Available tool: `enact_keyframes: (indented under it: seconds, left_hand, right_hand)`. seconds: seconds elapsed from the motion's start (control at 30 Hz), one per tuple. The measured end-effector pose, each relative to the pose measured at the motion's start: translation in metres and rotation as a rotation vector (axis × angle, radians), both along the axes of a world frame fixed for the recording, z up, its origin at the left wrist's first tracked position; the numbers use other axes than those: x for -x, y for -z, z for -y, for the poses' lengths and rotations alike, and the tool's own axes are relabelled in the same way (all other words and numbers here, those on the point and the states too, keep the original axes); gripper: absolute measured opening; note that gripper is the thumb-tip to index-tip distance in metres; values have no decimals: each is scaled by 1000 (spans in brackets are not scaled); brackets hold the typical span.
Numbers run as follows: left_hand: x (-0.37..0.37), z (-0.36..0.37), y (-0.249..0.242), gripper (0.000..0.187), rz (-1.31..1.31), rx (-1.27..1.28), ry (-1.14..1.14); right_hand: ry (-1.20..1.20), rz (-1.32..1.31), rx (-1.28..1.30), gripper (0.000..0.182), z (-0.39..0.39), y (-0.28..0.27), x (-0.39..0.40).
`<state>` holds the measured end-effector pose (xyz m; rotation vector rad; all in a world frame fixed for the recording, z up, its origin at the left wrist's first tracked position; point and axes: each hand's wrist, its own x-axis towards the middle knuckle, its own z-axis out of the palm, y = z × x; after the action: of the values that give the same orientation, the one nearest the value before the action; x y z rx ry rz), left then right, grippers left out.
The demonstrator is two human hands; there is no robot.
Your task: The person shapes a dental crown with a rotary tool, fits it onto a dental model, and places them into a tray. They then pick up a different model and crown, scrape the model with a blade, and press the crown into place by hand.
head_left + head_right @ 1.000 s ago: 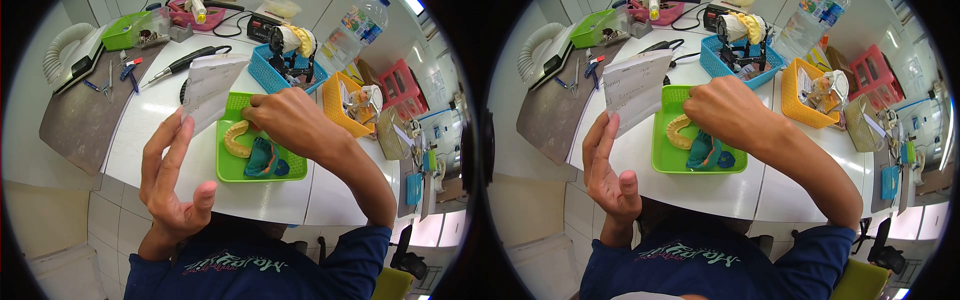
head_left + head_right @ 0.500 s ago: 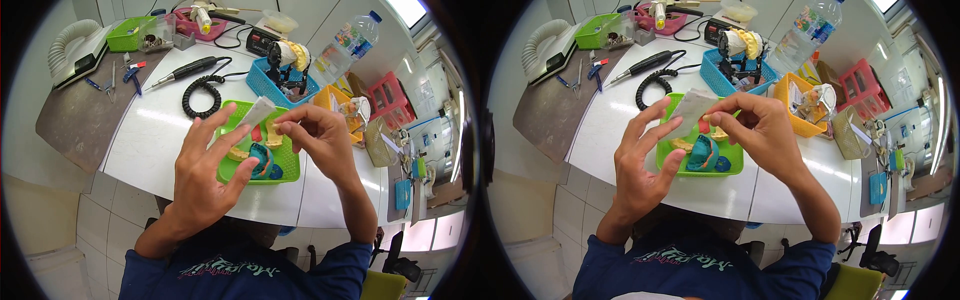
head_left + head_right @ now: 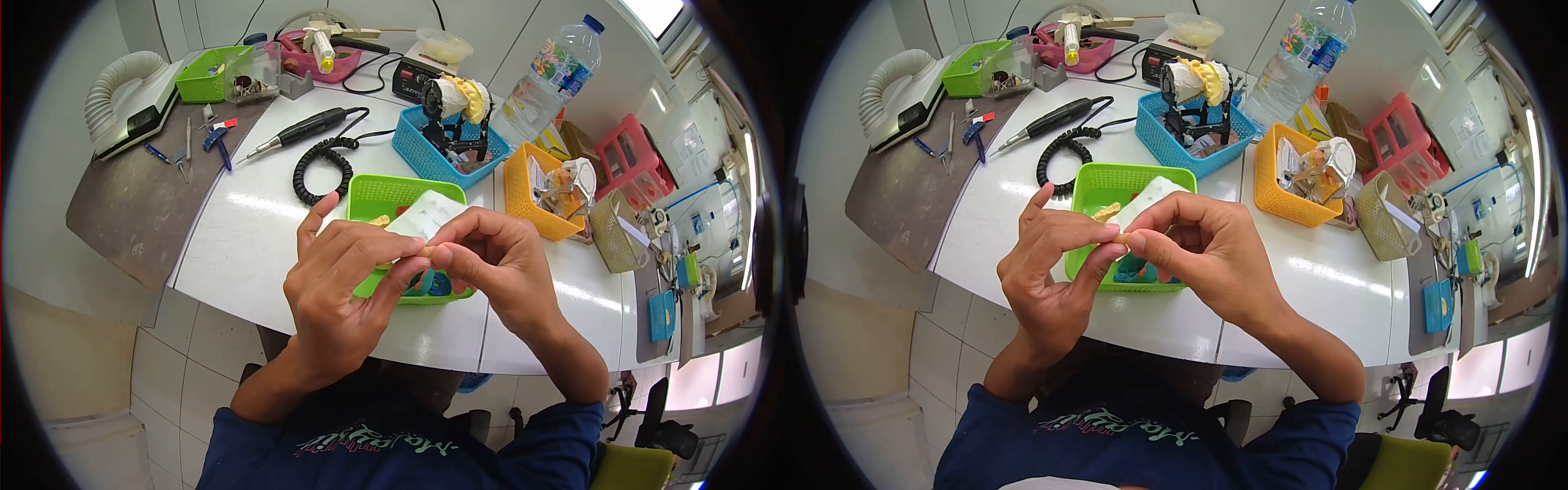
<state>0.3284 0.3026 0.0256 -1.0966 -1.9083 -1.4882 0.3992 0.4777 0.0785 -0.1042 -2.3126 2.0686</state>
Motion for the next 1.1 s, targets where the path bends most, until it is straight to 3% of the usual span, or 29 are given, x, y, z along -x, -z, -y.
enact_keyframes:
  seconds: [0.43, 0.73, 0.97, 1.03, 1.1]
  left_hand:
    - [-1, 4, 0, 14, 37, -60, 130]
    - [-4, 0, -1, 14, 22, -68, 133]
    - [-3, 0, 3, 15, 15, -39, 102]
    - [-2, 0, 4, 16, 13, -26, 88]
    - [-2, -1, 5, 16, -56, 11, 6]
  right_hand:
    - [-169, 162, 291, 21, -1, -1, -2]
    - [-213, 128, 388, 18, 0, 8, -3]
    - [-111, 78, 371, 18, -6, 7, -2]
    - [-4, 51, 114, 22, -1, 2, -3]
    - [-10, 44, 69, 23, 1, 4, -4]
